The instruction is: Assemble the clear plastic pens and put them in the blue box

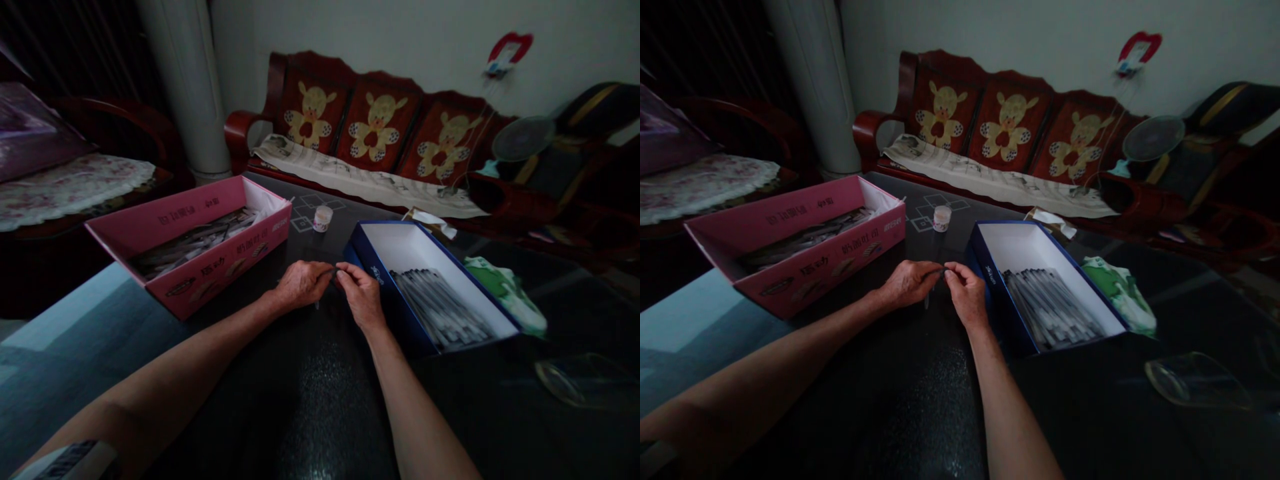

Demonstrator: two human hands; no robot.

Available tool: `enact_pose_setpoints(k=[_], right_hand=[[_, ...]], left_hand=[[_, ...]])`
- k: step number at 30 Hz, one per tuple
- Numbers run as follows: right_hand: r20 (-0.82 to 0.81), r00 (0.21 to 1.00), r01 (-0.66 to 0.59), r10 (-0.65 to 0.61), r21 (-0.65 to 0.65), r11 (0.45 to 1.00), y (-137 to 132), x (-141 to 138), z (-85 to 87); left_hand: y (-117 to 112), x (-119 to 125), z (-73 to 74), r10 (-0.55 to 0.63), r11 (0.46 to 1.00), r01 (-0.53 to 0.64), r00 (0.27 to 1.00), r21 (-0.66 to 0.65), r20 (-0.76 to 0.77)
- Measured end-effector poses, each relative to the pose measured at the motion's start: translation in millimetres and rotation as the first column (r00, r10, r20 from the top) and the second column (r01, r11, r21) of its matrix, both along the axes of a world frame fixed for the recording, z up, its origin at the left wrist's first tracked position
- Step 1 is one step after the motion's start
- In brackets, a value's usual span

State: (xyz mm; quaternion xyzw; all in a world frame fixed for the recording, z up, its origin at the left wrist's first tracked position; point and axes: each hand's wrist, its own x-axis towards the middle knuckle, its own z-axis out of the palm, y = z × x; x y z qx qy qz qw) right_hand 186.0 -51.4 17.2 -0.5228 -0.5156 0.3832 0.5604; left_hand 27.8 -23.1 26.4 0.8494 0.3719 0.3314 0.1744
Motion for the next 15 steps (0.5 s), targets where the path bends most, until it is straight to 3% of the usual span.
enact_pose_setpoints(k=[8,12,15], right_hand=[[0.019,1.000,0.020,-0.019,-0.019,1.000,0.5,-1.8,1.0],[-0.019,1.000,0.021,-0.022,-0.044,0.999,4.6,-0.8,-4.2],[-0.029,0.999,0.039,-0.041,-0.064,0.997,6.5,-0.4,-6.6]], left_hand=[[2.6,-3.3,-5.5,0.080,0.984,-0.056,0.987,0.167,-0.143],[7.8,-3.8,-8.1,0.107,0.952,-0.034,0.968,0.303,-0.225],[11.4,-3.4,-9.1,0.111,0.942,-0.029,0.967,0.333,-0.229]])
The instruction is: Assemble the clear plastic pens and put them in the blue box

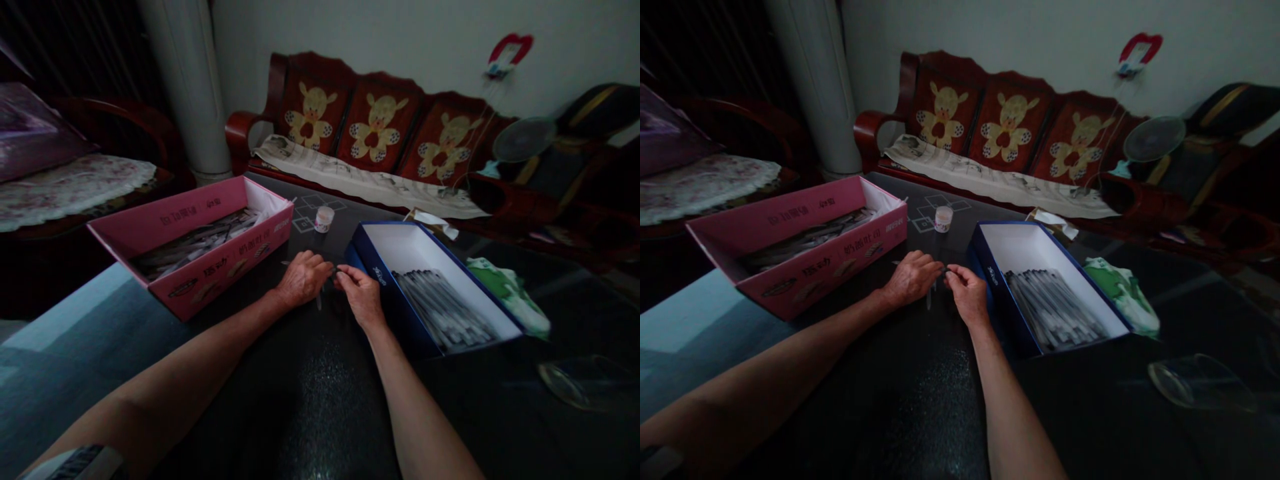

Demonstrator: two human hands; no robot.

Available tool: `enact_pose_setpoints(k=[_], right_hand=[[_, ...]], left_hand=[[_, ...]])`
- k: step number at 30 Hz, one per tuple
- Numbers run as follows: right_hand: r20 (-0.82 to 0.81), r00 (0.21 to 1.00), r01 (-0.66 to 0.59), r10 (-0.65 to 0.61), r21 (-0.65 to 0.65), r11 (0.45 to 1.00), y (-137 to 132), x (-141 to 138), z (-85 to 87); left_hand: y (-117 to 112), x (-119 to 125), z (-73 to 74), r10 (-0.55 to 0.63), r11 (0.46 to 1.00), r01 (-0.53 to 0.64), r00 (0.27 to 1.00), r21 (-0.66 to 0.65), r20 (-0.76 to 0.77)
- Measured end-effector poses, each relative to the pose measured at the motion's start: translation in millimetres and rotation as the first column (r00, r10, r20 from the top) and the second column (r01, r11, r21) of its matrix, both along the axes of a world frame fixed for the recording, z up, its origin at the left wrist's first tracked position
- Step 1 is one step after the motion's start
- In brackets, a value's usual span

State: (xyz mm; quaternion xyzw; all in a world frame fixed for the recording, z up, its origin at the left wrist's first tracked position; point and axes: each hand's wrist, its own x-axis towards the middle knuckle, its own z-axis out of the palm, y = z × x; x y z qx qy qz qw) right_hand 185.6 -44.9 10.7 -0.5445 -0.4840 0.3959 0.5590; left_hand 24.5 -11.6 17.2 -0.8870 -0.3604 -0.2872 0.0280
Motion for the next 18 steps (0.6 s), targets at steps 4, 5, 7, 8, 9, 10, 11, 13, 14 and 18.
enact_pose_setpoints(k=[4,5,7,8,9,10,11,13,14,18], right_hand=[[0.128,0.992,-0.006,0.000,0.050,0.999,-2.3,1.3,2.4],[0.203,0.979,-0.009,-0.008,0.082,0.997,-3.4,1.9,3.6],[0.372,0.927,-0.015,-0.046,0.160,0.987,-5.4,2.9,5.9],[0.449,0.890,-0.018,-0.076,0.201,0.979,-6.2,3.3,6.9],[0.512,0.852,-0.018,-0.109,0.237,0.971,-6.8,3.5,7.8],[0.558,0.817,-0.013,-0.143,0.265,0.964,-7.3,3.5,8.4],[0.590,0.790,-0.006,-0.167,0.279,0.960,-7.6,3.5,8.9],[0.625,0.760,0.004,-0.175,0.265,0.964,-8.0,3.2,9.4],[0.633,0.756,0.006,-0.166,0.247,0.969,-8.0,3.3,9.4],[0.619,0.775,-0.029,-0.126,0.234,0.972,-8.1,5.2,9.3]], left_hand=[[0.1,0.9,-0.8,-0.008,1.000,0.008,1.000,0.023,0.027],[-0.7,1.3,-0.9,-0.016,0.999,0.015,0.999,0.032,0.033],[-2.7,2.6,-0.9,-0.031,0.999,0.030,0.999,0.045,0.037],[-3.9,3.4,-0.7,-0.039,0.998,0.037,0.999,0.048,0.036],[-4.9,4.3,-0.4,-0.046,0.998,0.045,0.998,0.049,0.033],[-5.7,5.1,-0.1,-0.052,0.998,0.051,0.998,0.048,0.029],[-6.3,5.8,0.2,-0.056,0.997,0.055,0.998,0.045,0.026],[-6.3,6.2,0.3,-0.060,0.998,0.059,0.998,0.038,0.025],[-5.8,6.0,0.0,-0.057,0.998,0.056,0.998,0.033,0.029],[-2.7,2.9,-1.9,-0.039,0.999,0.038,0.997,0.014,0.062]])
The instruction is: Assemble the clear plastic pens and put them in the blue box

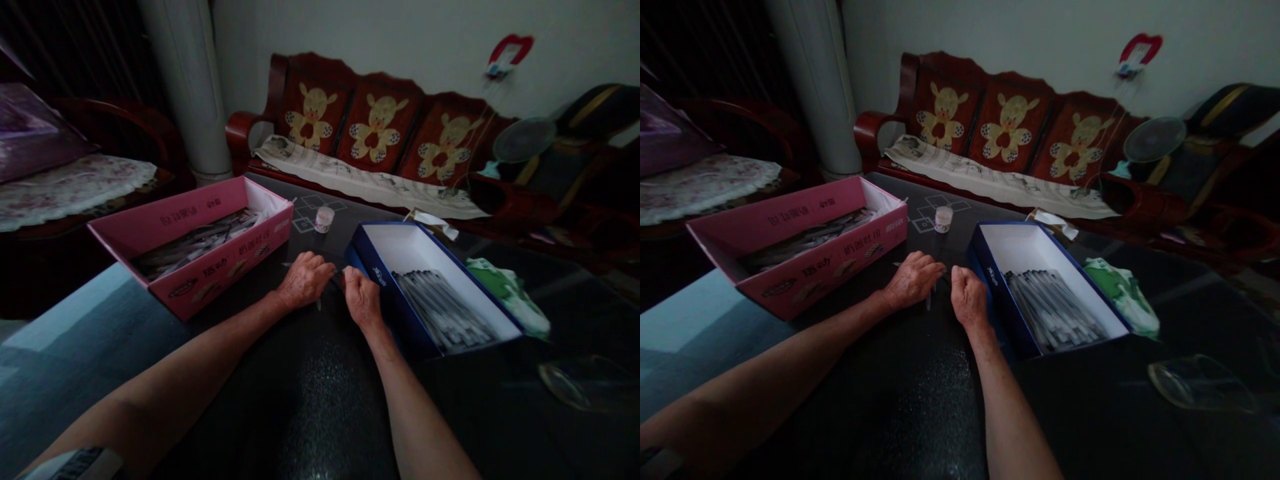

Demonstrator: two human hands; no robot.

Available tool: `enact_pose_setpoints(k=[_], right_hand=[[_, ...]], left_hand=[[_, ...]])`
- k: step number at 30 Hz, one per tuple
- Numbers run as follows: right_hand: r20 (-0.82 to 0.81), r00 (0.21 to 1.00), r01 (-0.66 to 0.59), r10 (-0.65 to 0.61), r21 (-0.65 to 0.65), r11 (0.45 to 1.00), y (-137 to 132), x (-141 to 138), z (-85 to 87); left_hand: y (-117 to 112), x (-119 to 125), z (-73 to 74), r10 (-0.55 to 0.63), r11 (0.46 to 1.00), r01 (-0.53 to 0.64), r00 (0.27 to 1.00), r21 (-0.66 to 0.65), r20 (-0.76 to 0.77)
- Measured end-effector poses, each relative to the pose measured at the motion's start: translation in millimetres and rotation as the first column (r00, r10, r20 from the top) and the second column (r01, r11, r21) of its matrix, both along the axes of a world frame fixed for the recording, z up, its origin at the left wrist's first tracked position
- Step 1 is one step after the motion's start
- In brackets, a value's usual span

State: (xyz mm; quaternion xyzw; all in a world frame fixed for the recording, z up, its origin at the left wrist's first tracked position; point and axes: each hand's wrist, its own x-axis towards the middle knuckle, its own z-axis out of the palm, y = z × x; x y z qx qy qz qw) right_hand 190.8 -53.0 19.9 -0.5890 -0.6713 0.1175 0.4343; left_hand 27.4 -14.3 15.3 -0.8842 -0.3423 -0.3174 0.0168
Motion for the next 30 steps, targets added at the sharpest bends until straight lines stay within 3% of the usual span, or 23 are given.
enact_pose_setpoints(k=[6,10,15,20,30], right_hand=[[0.101,0.982,-0.168,0.157,0.111,0.979,0.1,4.1,3.1],[0.148,0.977,-0.170,0.151,0.124,0.978,-0.7,1.2,4.4],[-0.017,1.000,-0.024,0.024,-0.005,1.000,-1.3,-6.6,2.2],[-0.167,0.985,-0.072,0.045,-0.157,0.985,-0.7,-8.2,1.6],[0.053,0.988,-0.143,0.143,0.006,0.990,-4.8,-0.7,5.8]], left_hand=[[-0.5,-1.4,1.5,-0.040,0.998,0.041,0.999,-0.043,0.016],[-4.7,-0.1,6.2,-0.080,0.996,0.080,0.997,-0.044,-0.008],[-9.1,-0.4,12.1,-0.066,0.997,0.068,0.997,0.037,-0.040],[-6.7,-3.9,12.0,-0.059,0.996,0.062,0.997,0.059,-0.052],[-4.5,-3.8,7.5,-0.054,0.999,0.054,0.998,0.005,-0.043]])
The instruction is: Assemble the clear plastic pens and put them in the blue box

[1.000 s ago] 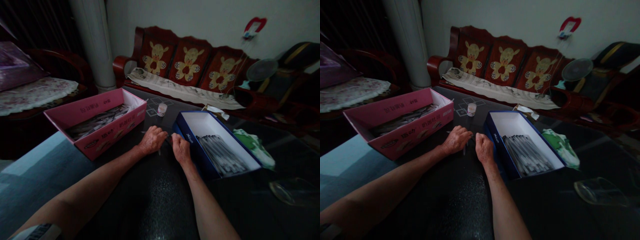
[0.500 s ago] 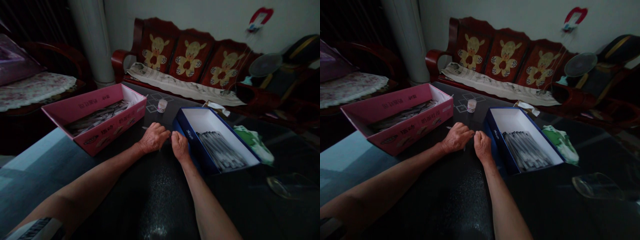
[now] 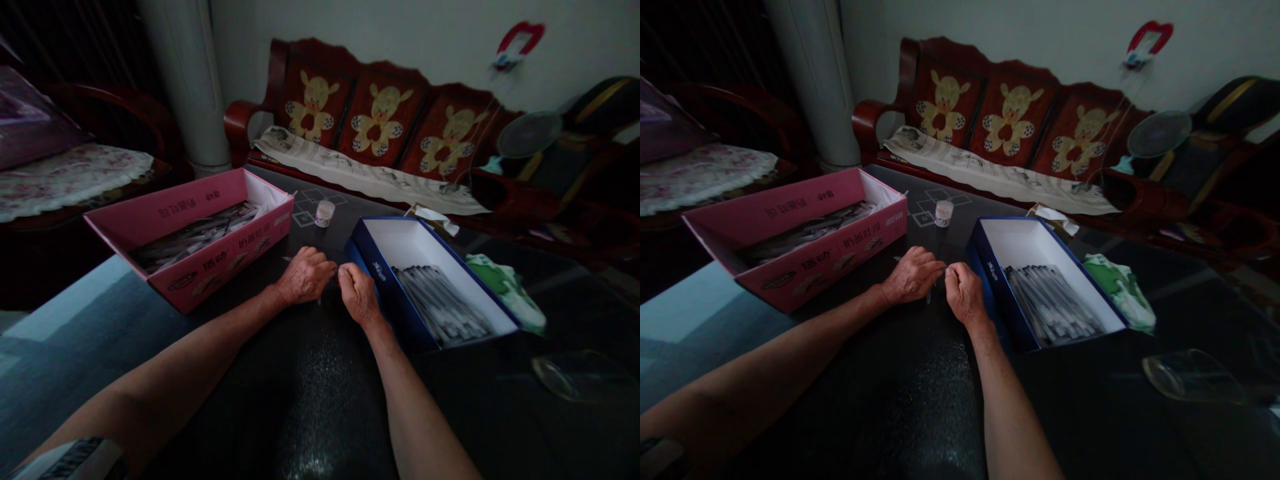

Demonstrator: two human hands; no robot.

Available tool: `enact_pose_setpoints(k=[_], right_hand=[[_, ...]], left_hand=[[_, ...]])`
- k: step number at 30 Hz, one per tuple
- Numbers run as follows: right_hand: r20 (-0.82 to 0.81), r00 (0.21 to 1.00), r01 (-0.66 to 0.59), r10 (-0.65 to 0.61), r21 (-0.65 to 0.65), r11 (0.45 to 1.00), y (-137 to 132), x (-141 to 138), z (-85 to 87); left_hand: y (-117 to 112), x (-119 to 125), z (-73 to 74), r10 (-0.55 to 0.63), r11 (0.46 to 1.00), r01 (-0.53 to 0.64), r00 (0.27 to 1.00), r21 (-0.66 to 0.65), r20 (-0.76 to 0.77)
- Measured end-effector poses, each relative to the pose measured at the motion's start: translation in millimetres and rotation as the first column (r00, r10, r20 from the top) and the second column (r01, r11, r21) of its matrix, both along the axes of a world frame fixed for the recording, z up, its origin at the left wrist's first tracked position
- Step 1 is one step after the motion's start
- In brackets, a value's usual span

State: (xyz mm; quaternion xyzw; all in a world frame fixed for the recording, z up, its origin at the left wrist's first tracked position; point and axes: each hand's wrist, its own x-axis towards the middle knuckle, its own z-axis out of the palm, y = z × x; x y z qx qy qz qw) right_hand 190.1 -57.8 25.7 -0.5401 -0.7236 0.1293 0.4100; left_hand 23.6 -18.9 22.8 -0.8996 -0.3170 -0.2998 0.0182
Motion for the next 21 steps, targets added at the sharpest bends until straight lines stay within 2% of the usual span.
enact_pose_setpoints(k=[3,6,8,11,14,16,18,21], right_hand=[[-0.020,1.000,0.024,-0.024,-0.005,1.000,-0.3,-3.2,-0.1],[-0.176,0.980,0.063,-0.093,-0.170,0.983,0.1,-7.2,-1.9],[-0.222,0.967,0.069,-0.122,-0.235,0.970,0.8,-7.3,-2.8],[-0.116,0.988,0.089,-0.104,-0.129,0.988,1.9,-2.3,-2.1],[0.013,1.000,0.014,-0.014,0.033,0.999,2.5,3.7,-0.4],[0.069,0.997,-0.043,0.038,0.082,0.996,2.7,4.9,-0.2],[0.080,0.996,-0.043,0.036,0.085,0.995,2.4,3.3,-0.8],[-0.013,0.999,0.044,-0.044,-0.009,0.999,0.9,-3.0,-3.1]], left_hand=[[-1.5,1.5,2.1,-0.004,0.999,0.004,1.000,0.052,-0.001],[-1.0,1.0,2.6,0.009,0.995,-0.010,1.000,0.095,0.007],[0.5,-0.7,1.3,0.013,0.995,-0.015,1.000,0.097,0.020],[3.0,-3.3,-1.7,0.015,0.997,-0.018,0.999,0.071,0.041],[3.9,-3.8,-4.1,0.003,0.999,-0.005,0.999,0.050,0.046],[3.6,-2.8,-4.8,-0.016,0.999,0.015,0.999,0.039,0.042],[3.0,-1.7,-4.8,-0.034,0.999,0.032,0.999,0.033,0.038],[2.1,-1.4,-3.0,-0.033,0.998,0.032,0.999,0.052,0.024]])
